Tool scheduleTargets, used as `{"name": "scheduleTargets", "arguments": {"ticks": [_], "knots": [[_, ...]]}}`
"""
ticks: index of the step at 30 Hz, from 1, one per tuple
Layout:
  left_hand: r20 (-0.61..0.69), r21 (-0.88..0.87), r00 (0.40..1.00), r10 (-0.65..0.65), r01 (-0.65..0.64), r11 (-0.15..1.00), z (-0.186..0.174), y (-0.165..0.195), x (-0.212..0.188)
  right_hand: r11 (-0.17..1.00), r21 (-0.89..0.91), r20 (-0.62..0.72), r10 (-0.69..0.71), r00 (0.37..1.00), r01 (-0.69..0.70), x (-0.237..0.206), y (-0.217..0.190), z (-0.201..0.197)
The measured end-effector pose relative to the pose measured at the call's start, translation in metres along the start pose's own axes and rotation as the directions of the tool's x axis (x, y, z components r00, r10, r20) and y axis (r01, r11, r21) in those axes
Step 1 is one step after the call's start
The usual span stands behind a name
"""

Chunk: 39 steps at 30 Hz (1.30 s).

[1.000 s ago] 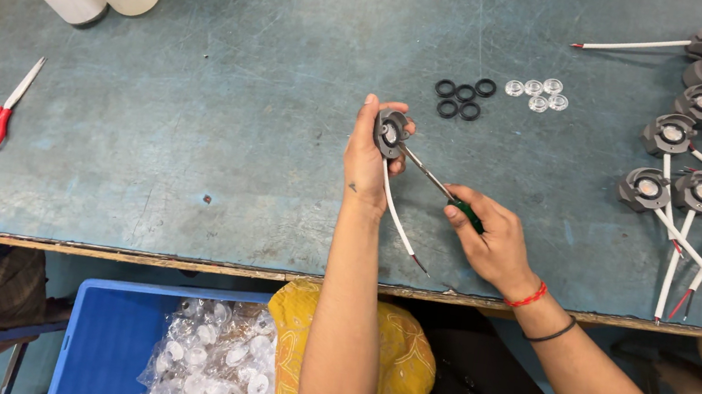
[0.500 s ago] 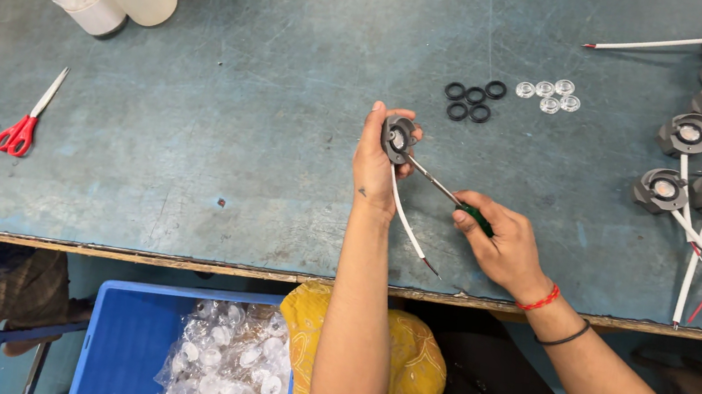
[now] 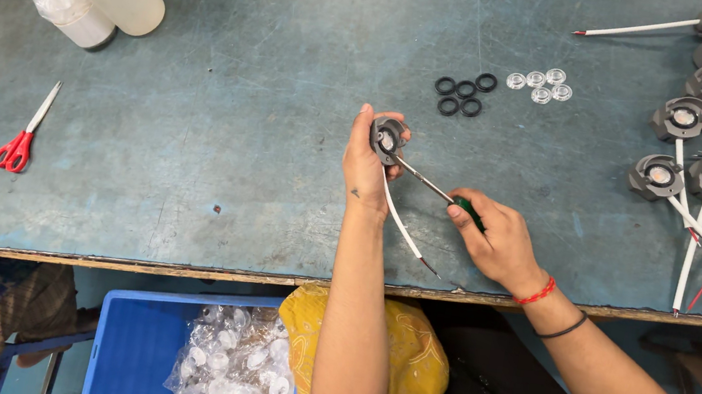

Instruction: The person assembles small electrical components by inserting wires into gray housings, placing black and clear rings, and using a screwdriver to secure parts. The person handles multiple units one at a time, placing finished assemblies on the table.

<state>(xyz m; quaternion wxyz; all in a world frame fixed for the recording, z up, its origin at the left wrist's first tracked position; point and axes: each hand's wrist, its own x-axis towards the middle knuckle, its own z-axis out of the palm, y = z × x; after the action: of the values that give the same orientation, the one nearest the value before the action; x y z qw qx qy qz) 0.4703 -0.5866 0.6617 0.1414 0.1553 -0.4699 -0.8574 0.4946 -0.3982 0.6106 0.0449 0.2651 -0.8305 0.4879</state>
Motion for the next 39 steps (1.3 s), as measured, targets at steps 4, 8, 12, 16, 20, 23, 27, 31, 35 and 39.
{"name": "scheduleTargets", "arguments": {"ticks": [4,8,12,16,20,23,27,31,35,39], "knots": [[-0.017,0.036,1.000,0.002,-0.001,0.999,0.002,0.002,0.001,1.000,-0.013,0.011,0.029,1.000,-0.029,0.001,-0.002,0.000],[-0.034,0.083,0.999,0.020,-0.017,0.996,0.005,0.000,0.001,1.000,-0.026,-0.016,-0.014,1.000,0.013,0.000,-0.006,0.001],[0.003,0.075,0.989,0.147,-0.147,0.986,0.008,-0.005,-0.003,0.999,-0.012,-0.006,0.052,0.999,-0.052,-0.004,-0.012,0.004],[-0.007,0.176,0.949,0.314,-0.308,0.935,0.013,-0.003,-0.014,0.996,0.088,0.044,0.025,0.999,-0.029,-0.002,-0.017,0.006],[0.150,0.062,0.833,0.533,-0.546,0.836,0.019,0.002,-0.030,0.974,0.223,0.013,-0.031,0.999,0.027,0.001,-0.024,0.007],[0.154,0.313,0.845,0.513,-0.534,0.785,0.025,0.003,-0.037,0.943,0.333,0.047,0.000,0.999,-0.016,0.001,-0.029,0.010],[0.167,0.305,0.834,0.525,-0.550,0.777,0.028,0.001,-0.045,0.909,0.407,0.109,0.053,0.993,-0.093,-0.002,-0.030,0.010],[0.240,0.282,0.785,0.571,-0.620,0.732,0.030,0.004,-0.053,0.891,0.451,0.085,0.003,0.996,-0.041,-0.002,-0.029,0.009],[0.216,0.348,0.827,0.520,-0.562,0.750,0.035,0.015,-0.054,0.906,0.419,0.093,0.017,0.995,-0.054,-0.001,-0.027,0.011],[0.296,0.419,0.776,0.557,-0.630,0.654,0.033,0.023,-0.063,0.883,0.468,0.083,-0.009,0.997,-0.031,-0.006,-0.022,0.011]]}}
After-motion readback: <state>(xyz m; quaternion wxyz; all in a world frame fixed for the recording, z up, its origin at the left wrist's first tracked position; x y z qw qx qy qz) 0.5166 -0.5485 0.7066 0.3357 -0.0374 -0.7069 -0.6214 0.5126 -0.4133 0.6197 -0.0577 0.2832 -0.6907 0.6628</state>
